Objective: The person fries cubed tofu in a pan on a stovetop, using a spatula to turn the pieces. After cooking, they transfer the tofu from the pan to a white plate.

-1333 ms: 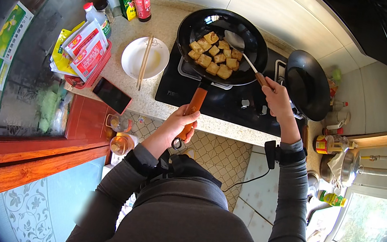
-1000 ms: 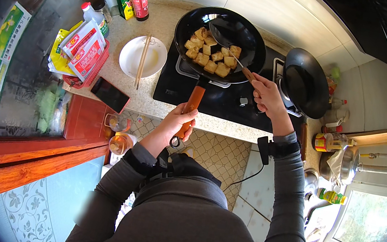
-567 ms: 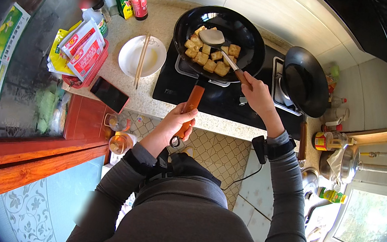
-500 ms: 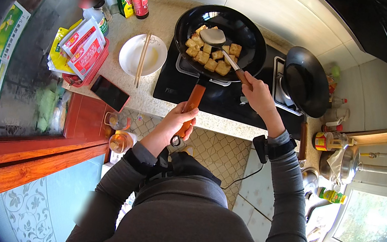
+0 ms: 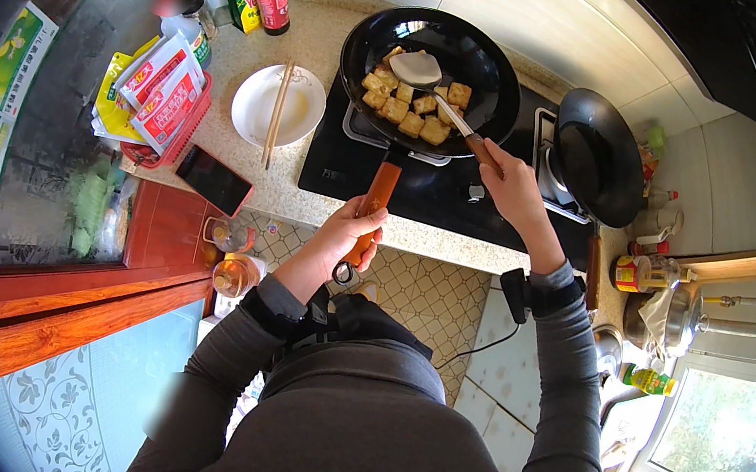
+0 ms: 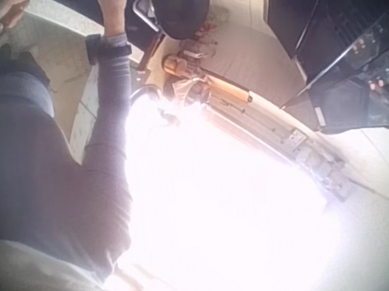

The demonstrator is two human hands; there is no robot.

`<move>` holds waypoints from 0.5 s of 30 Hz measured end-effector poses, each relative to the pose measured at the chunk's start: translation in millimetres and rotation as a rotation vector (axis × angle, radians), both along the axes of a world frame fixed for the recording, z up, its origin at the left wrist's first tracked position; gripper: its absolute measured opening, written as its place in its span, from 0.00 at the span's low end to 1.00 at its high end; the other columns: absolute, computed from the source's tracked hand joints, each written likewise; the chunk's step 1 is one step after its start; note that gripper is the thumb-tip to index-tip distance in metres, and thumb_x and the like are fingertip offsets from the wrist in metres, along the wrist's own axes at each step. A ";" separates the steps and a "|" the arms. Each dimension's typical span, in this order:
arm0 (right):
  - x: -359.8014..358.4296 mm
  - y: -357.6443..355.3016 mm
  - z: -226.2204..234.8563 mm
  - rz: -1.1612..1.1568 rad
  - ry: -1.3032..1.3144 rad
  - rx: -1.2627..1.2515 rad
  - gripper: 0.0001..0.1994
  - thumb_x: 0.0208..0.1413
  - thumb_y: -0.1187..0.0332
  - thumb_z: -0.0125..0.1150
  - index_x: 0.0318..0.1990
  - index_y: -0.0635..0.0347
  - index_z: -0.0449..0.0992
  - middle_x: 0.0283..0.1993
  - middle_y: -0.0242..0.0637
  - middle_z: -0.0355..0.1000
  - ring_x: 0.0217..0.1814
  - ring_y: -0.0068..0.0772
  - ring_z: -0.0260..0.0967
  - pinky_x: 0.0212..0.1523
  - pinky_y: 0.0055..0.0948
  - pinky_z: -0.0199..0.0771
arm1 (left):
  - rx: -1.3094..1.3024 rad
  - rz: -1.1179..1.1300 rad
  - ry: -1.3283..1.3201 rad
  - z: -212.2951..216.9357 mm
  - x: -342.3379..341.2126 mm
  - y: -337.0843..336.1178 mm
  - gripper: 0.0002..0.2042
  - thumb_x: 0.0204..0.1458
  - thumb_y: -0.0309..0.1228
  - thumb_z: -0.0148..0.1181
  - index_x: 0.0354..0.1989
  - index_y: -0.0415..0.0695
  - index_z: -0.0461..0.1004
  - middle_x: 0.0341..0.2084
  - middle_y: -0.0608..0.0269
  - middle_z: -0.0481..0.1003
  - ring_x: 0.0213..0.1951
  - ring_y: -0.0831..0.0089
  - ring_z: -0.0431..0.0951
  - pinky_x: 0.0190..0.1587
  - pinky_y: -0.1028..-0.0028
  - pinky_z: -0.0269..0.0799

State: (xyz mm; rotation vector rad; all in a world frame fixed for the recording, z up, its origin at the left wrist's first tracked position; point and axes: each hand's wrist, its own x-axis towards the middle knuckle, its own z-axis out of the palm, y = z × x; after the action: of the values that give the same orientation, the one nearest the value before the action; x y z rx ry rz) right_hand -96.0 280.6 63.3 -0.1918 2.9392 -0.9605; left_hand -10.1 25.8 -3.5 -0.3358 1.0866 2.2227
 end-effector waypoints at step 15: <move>16.4 -11.2 3.6 0.044 -0.076 0.247 0.22 0.53 0.66 0.54 0.58 0.54 0.68 0.33 0.55 0.74 0.36 0.55 0.73 0.38 0.44 0.74 | 0.007 -0.004 0.009 -1.5 -0.8 -0.1 0.17 0.55 0.38 0.58 0.47 0.46 0.61 0.21 0.64 0.69 0.11 0.73 0.68 0.11 0.73 0.62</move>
State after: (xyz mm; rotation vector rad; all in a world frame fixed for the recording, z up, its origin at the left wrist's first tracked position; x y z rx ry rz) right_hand -79.6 269.4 66.9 -0.2043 2.9343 -0.5782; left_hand -10.8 25.7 -5.0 -0.3204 1.0827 2.2257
